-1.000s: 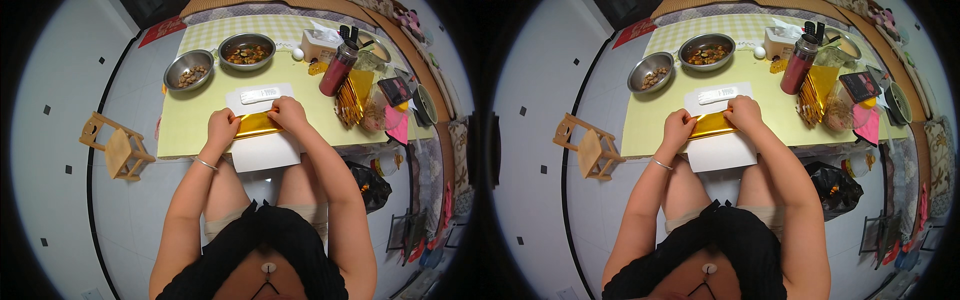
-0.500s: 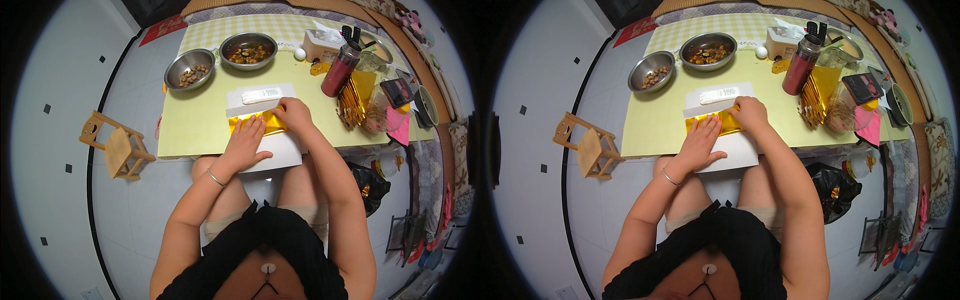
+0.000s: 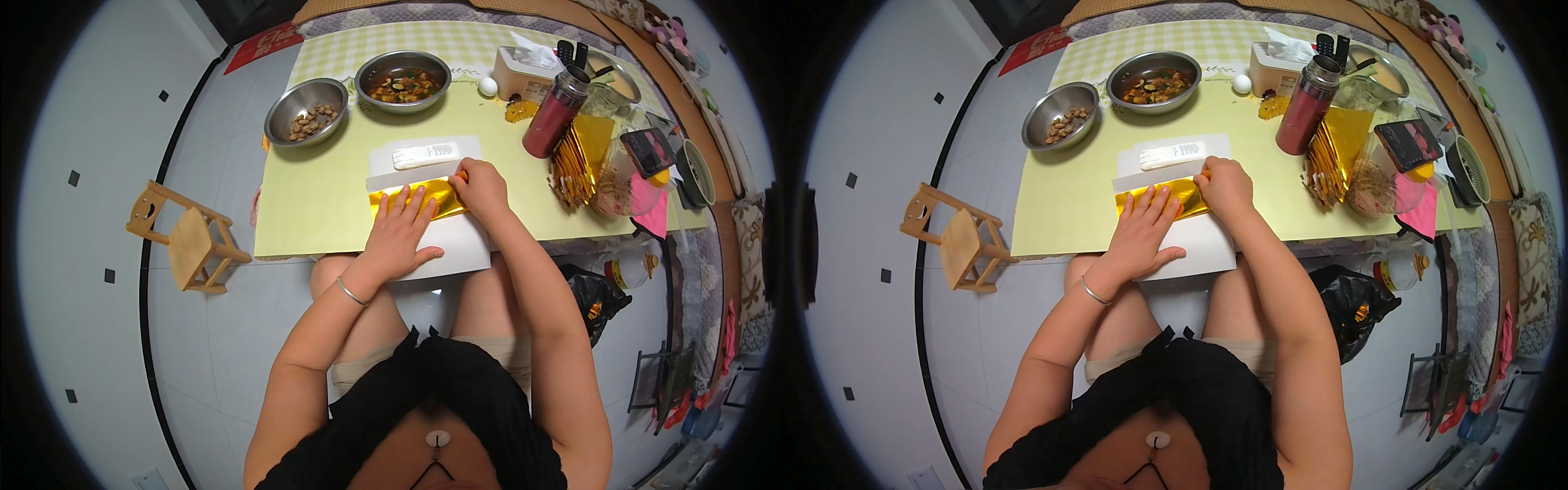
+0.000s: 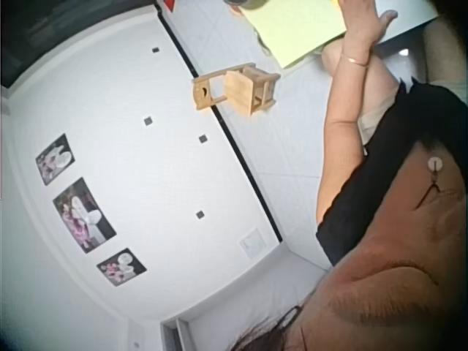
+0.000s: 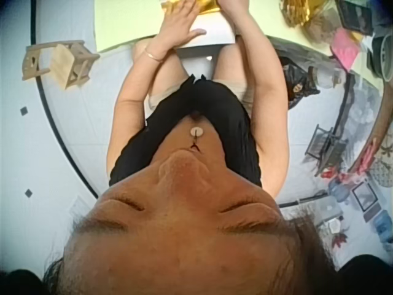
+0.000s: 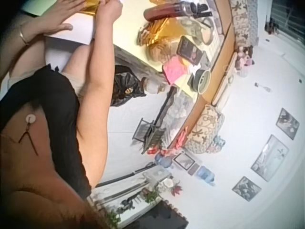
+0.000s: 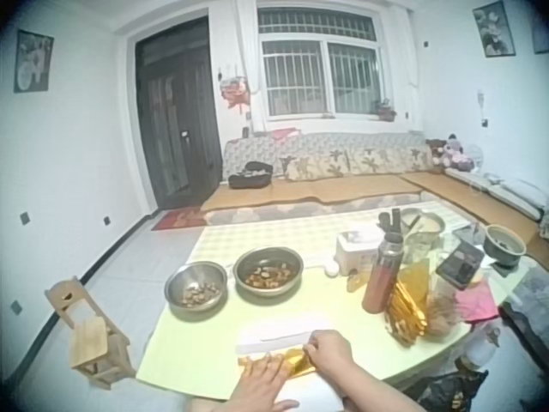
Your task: The person sits on the floor and folds sheets of gold-colored paper into smaller rectangular shapes. They repeatedly pick up a sheet, fold it in half, and then fold the ends inward to create a compact packet, placing the finished items into a pile.
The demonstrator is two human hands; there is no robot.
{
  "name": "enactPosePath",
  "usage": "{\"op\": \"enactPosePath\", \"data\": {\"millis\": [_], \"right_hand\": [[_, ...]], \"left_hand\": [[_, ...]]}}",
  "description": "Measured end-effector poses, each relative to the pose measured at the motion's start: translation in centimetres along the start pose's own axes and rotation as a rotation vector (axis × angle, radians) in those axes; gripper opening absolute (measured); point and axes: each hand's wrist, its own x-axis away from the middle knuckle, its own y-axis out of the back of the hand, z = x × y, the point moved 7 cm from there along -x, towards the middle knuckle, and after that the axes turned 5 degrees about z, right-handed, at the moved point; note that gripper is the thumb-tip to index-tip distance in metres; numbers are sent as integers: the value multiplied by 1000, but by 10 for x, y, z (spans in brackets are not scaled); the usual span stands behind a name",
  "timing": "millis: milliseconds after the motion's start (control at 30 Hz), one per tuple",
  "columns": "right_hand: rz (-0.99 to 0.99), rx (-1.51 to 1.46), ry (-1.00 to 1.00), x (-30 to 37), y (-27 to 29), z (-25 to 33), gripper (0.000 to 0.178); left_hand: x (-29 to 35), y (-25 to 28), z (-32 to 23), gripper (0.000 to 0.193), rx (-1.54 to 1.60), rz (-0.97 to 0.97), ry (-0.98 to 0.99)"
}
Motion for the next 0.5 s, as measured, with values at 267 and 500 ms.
{"op": "enactPosePath", "data": {"millis": [267,500], "right_hand": [[-6,145,548,53,-43,60,66],[185,315,412,71,-30,15,94]], "left_hand": [[1,1,-1,95,7,14,-25],[21,2,12,102,-3,99,20]]}}
